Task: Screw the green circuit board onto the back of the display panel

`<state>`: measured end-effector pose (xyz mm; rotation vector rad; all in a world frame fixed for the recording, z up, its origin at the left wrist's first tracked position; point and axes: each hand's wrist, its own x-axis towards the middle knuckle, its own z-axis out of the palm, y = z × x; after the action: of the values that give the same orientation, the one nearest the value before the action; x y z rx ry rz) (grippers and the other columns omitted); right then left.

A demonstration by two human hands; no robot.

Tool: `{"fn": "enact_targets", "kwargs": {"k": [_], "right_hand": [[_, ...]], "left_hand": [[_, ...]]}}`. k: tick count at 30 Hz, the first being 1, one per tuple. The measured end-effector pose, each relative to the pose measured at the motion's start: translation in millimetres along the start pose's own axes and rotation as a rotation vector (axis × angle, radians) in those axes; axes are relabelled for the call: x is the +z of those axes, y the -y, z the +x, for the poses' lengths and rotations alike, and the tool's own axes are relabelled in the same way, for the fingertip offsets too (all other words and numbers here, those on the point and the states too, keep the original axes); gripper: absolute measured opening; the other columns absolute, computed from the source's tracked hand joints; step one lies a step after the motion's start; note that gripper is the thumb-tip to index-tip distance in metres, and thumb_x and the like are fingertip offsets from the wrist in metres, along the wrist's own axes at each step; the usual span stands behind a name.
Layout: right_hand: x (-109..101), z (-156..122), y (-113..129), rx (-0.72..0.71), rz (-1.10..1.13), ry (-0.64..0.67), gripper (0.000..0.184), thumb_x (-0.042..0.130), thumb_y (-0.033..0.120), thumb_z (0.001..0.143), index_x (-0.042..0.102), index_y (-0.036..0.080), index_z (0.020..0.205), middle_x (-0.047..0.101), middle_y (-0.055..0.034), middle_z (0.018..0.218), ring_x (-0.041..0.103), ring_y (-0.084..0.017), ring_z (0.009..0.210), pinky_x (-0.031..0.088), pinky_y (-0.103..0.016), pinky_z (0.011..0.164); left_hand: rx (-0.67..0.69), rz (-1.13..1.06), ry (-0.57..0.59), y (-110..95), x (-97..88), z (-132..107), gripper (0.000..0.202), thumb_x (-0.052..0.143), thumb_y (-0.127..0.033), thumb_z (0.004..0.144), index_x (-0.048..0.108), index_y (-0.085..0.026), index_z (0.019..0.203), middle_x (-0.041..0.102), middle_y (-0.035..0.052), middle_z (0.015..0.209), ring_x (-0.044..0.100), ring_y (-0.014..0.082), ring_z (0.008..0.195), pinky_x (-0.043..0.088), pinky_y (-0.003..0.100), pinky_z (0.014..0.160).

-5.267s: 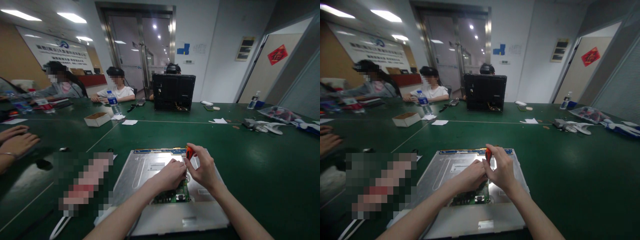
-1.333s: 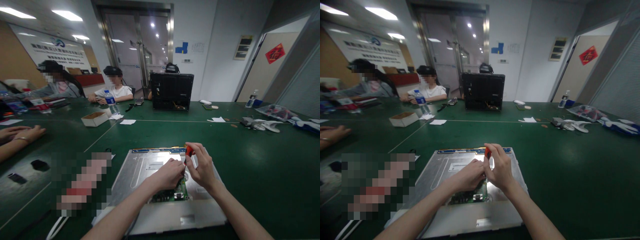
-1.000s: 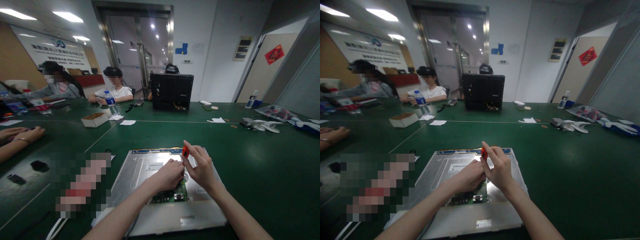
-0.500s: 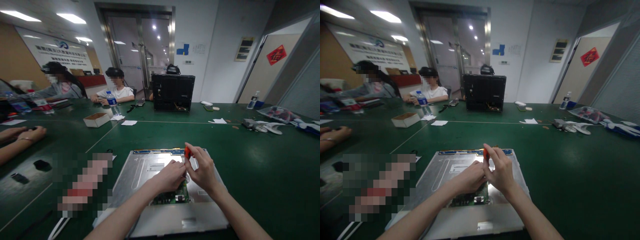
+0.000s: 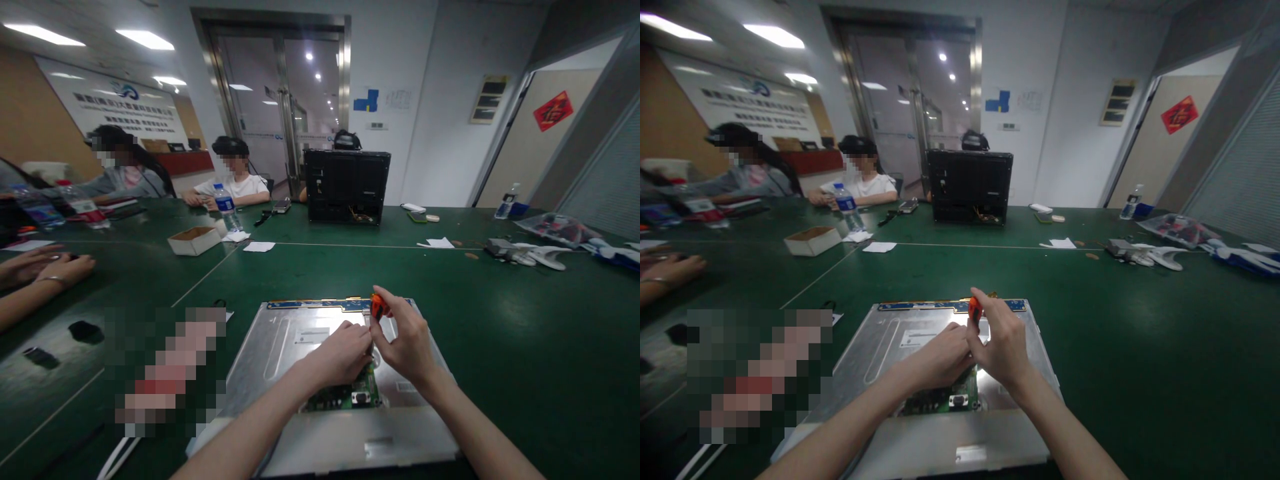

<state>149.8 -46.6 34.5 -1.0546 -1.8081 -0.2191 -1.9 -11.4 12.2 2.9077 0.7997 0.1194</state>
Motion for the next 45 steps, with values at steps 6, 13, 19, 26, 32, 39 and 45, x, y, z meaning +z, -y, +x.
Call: {"fn": "enact_targets", "kwargs": {"k": [6, 13, 19, 26, 32, 39, 45], "right_hand": [[-1, 1, 0, 0.001, 0.005, -0.002, 0.039, 0.056, 0.022, 0.082, 0.048, 0.018, 0.120, 0.062, -0.0055, 0.084, 0.058, -0.018, 0.071, 0.049, -0.031, 0.063], [0, 1, 0, -0.015, -0.020, 0.016, 0.047, 0.052, 0.019, 0.084, 0.044, 0.019, 0.130, 0.064, -0.0060, 0.087, 0.059, -0.018, 0.073, 0.050, -0.031, 0.066], [-2, 1, 2, -0.016, 0.003, 0.022, 0.048, 0.053, 0.018, 0.083, 0.043, 0.018, 0.130, 0.065, -0.0071, 0.089, 0.060, -0.019, 0.075, 0.050, -0.033, 0.067], [-2, 0, 1, 0.002, 0.001, 0.005, 0.047, 0.052, 0.015, 0.080, 0.045, 0.015, 0.127, 0.065, -0.0086, 0.091, 0.060, -0.018, 0.073, 0.051, -0.032, 0.066], [0, -2, 0, 0.021, 0.000, -0.004, 0.044, 0.051, 0.018, 0.080, 0.045, 0.016, 0.123, 0.063, -0.0064, 0.085, 0.058, -0.017, 0.068, 0.050, -0.030, 0.063], [-1, -1, -3, 0.005, 0.010, -0.009, 0.037, 0.055, 0.022, 0.082, 0.047, 0.019, 0.118, 0.061, -0.0046, 0.085, 0.057, -0.016, 0.069, 0.048, -0.029, 0.062], [-2, 1, -1, -0.005, -0.019, 0.011, 0.045, 0.056, 0.022, 0.083, 0.046, 0.020, 0.127, 0.059, -0.0042, 0.083, 0.056, -0.016, 0.069, 0.047, -0.028, 0.061]], "left_hand": [[0.023, 0.009, -0.026, 3, 7.8, 1, 0.003, 0.052, -0.018, 0.086, 0.055, -0.018, 0.088, 0.063, 0.0075, 0.098, 0.057, 0.0238, 0.093, 0.044, 0.038, 0.083], [0.009, 0.020, -0.034, 3, 10.2, 3, 0.008, 0.049, -0.018, 0.089, 0.056, -0.017, 0.092, 0.063, 0.0090, 0.103, 0.056, 0.0245, 0.096, 0.044, 0.038, 0.083], [0.003, 0.008, -0.039, 3, 9.3, 3, 0.010, 0.050, -0.021, 0.090, 0.055, -0.018, 0.097, 0.063, 0.0084, 0.106, 0.056, 0.0249, 0.099, 0.043, 0.037, 0.083], [0.011, -0.004, -0.042, 4, 9.7, 1, 0.007, 0.053, -0.023, 0.088, 0.054, -0.019, 0.094, 0.063, 0.0062, 0.101, 0.057, 0.0223, 0.093, 0.043, 0.035, 0.081], [0.028, -0.015, -0.052, 6, 10.8, 1, 0.010, 0.055, -0.020, 0.087, 0.054, -0.019, 0.096, 0.062, 0.0057, 0.099, 0.057, 0.0222, 0.093, 0.043, 0.035, 0.081], [0.034, 0.018, -0.051, 4, 9.3, 0, 0.008, 0.054, -0.018, 0.085, 0.055, -0.017, 0.093, 0.062, 0.0086, 0.100, 0.057, 0.0236, 0.093, 0.044, 0.037, 0.081], [0.020, 0.011, -0.061, 2, 8.4, -1, 0.010, 0.054, -0.018, 0.086, 0.056, -0.016, 0.095, 0.063, 0.0084, 0.099, 0.056, 0.0243, 0.095, 0.043, 0.038, 0.084]]}}
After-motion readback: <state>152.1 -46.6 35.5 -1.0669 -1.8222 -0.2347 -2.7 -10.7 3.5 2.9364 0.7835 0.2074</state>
